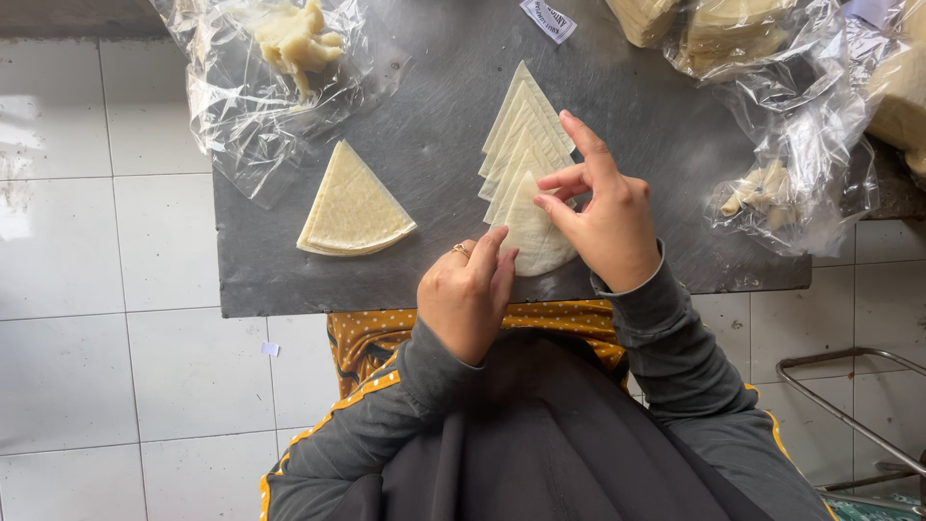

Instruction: The person folds triangular pastry sheets into cones, places a small amount of filling inside, and seals the edges to form samosas. They repeat this process with multiple sheets, stacking the finished units on the table.

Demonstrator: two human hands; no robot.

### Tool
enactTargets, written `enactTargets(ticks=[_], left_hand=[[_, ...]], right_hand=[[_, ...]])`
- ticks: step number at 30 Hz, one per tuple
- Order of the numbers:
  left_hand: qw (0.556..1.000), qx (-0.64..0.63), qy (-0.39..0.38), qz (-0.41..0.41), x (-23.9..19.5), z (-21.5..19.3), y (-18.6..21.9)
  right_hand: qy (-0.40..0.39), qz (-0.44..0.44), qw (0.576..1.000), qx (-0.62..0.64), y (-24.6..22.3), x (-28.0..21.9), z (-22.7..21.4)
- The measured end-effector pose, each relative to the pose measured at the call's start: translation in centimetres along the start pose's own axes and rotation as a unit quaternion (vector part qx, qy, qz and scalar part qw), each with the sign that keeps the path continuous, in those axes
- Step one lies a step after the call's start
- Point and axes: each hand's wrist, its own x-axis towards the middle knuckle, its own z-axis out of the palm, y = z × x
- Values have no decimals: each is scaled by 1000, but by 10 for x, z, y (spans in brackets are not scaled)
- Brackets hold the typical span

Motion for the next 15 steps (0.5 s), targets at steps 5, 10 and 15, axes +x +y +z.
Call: enactTargets(ticks=[5,10,15], left_hand=[[1000,-4,2,7,3,-4,1],[1000,-14,-11,-3,4,-4,-1],[996,-63,-53,-31,7,-11,-3]], right_hand=[[9,24,1000,-6,2,0,3],[13,55,998,10,-1,-1,0],[-16,76,997,6,-4,0,-7]])
